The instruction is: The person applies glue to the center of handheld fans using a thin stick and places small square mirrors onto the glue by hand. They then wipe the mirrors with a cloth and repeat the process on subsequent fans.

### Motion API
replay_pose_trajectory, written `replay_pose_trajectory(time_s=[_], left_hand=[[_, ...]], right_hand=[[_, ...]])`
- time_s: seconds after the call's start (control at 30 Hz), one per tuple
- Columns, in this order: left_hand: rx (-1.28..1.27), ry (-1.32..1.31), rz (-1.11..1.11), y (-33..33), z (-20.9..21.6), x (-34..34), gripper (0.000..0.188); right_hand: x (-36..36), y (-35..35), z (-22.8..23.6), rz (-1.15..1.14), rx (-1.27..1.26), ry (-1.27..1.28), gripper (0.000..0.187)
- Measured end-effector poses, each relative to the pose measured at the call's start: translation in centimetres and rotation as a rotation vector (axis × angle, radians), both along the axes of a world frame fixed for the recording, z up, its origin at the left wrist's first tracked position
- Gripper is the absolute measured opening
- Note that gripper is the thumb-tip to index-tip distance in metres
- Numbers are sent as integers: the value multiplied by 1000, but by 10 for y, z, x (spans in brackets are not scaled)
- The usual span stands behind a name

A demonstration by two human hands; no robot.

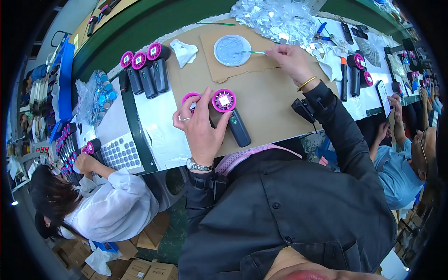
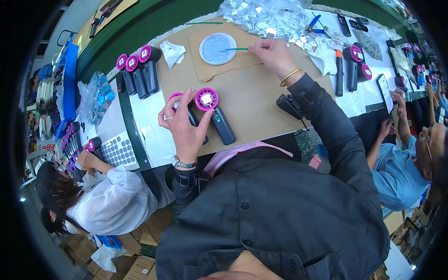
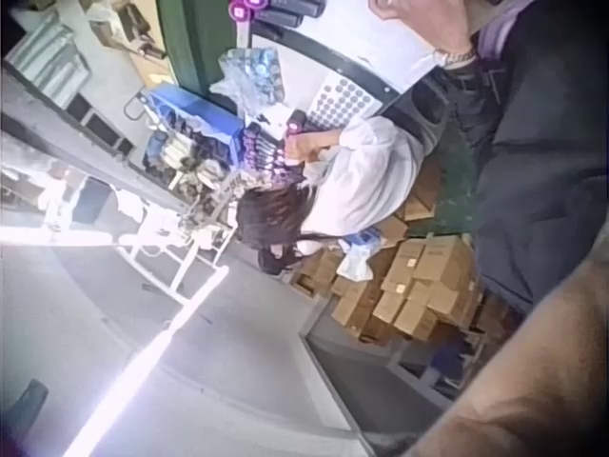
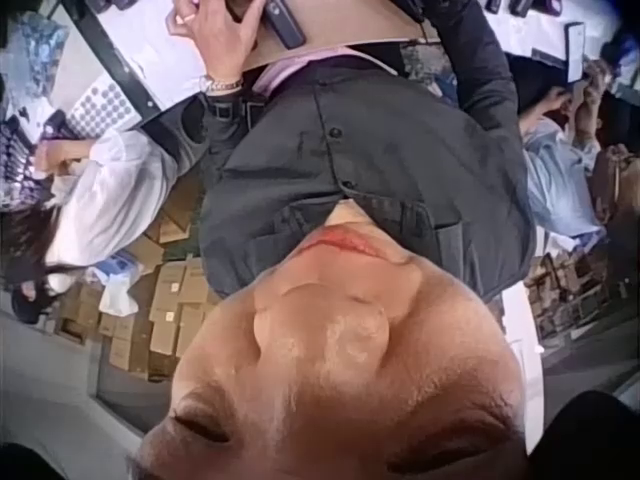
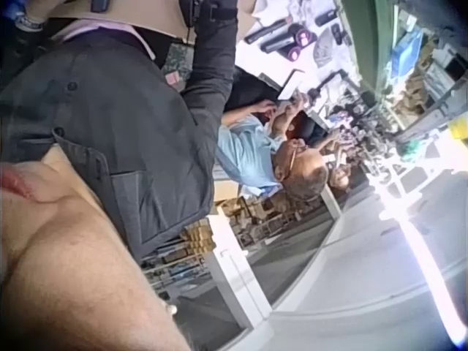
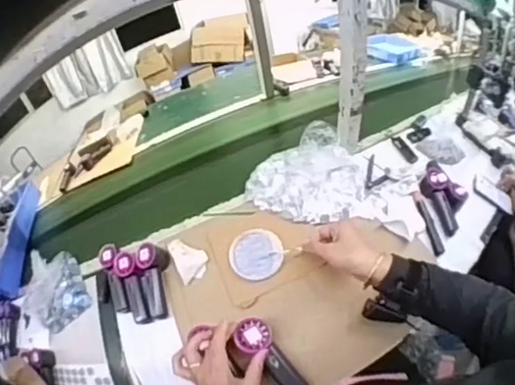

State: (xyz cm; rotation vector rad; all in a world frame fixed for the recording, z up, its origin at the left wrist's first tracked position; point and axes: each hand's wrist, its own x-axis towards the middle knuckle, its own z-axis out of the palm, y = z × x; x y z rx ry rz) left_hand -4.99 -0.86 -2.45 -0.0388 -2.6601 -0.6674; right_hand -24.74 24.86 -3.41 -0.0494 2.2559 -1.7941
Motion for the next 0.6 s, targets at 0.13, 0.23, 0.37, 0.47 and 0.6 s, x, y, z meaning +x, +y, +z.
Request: replay_pose_trajectory(time_s=[0.13, 0.23, 0.37, 0.47, 0.6], left_hand=[[0, 9, 6, 1, 0, -1, 78], [3, 16, 4, 1, 1, -1, 78], [18, 29, 4, 1, 0, 0, 78], [11, 37, 10, 1, -1, 0, 78], [43, 38, 21, -1, -2, 2, 79]], right_hand=[[1, 3, 5, -15, 47, -15, 21], [-1, 7, 18, 1, -133, -96, 21], [6, 10, 29, 37, -293, -145, 20], [14, 14, 38, 83, -420, -189, 20], [44, 15, 56, 146, -451, -140, 20]])
